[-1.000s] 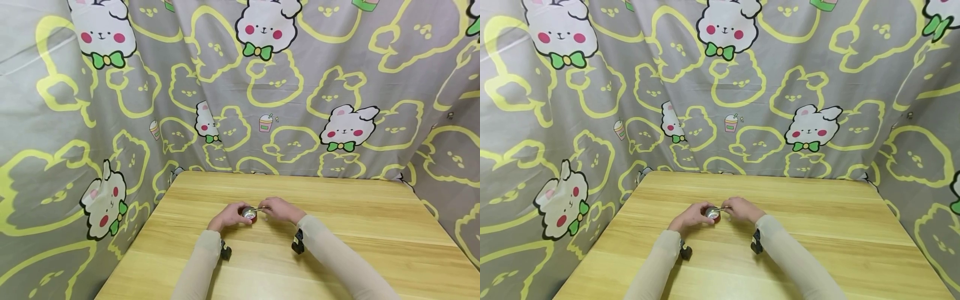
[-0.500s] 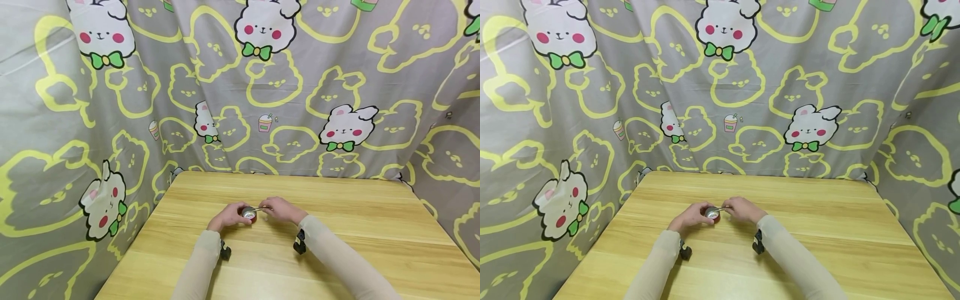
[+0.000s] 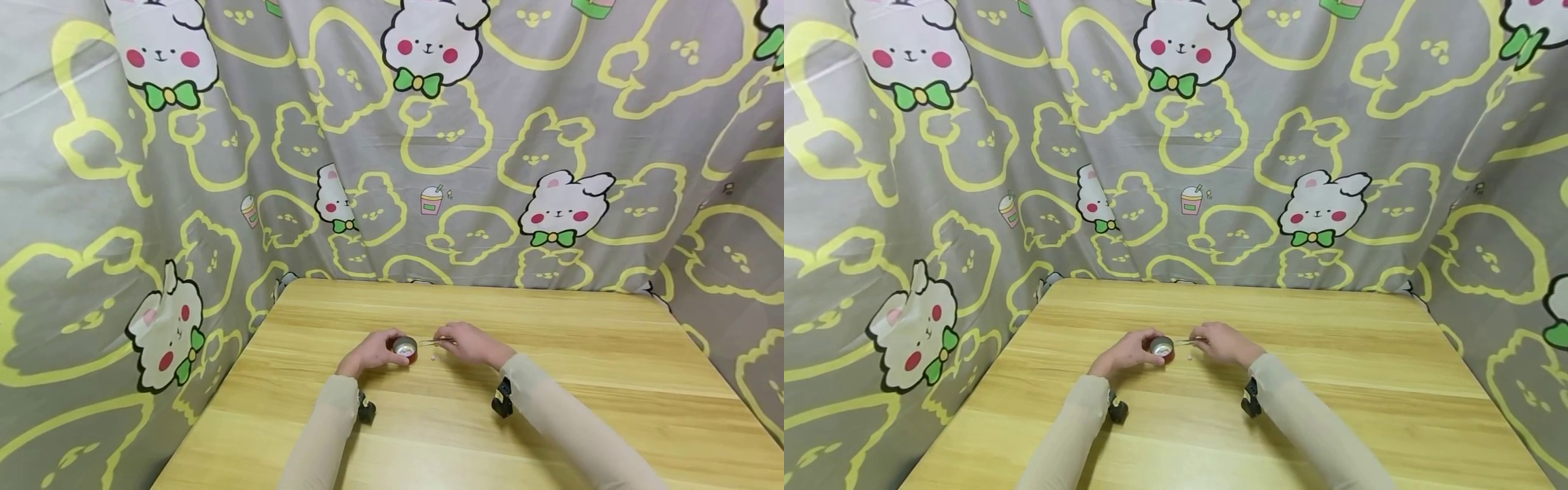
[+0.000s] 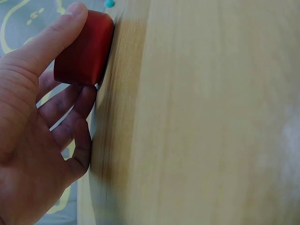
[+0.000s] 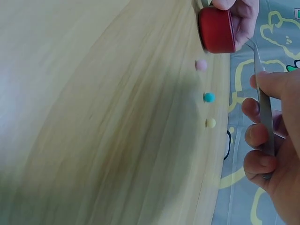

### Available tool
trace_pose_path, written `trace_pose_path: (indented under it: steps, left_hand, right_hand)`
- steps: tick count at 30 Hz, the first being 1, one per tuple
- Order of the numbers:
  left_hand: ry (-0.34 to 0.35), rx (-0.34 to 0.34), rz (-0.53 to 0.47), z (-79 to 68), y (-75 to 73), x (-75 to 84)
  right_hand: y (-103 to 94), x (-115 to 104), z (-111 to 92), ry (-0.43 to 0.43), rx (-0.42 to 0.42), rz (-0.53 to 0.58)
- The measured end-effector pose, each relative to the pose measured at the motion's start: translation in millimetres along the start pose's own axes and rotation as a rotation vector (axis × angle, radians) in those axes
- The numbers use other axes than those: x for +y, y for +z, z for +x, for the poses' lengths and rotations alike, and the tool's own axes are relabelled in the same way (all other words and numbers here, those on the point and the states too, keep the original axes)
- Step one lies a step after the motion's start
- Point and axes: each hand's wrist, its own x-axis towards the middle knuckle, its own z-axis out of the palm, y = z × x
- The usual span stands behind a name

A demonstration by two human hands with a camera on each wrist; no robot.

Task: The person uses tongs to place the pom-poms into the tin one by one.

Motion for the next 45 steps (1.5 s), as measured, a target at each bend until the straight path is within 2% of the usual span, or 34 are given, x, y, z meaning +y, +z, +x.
trace_pose_path:
  steps: [9, 20, 31, 45]
  left_hand:
    - [-0.007, -0.008, 0.002, -0.5, -0.5, 1.1]
    - [-0.002, -0.005, 0.010, 1.0, -0.9, 2.2]
    - [0.001, -0.005, 0.024, 2.4, -0.7, 0.7]
    - [-0.012, -0.008, 0.016, 2.4, -0.8, 0.9]
  right_hand:
    - [1.0, 3.5, -10.2, -0.003, -0.016, -0.019]
    - [9.7, 7.8, -11.5, 0.003, -0.038, -0.041]
    - [18.8, 15.5, -11.5, -0.020, -0.025, -0.067]
    - [19.1, 17.1, -15.6, -0.015, -0.025, -0.060]
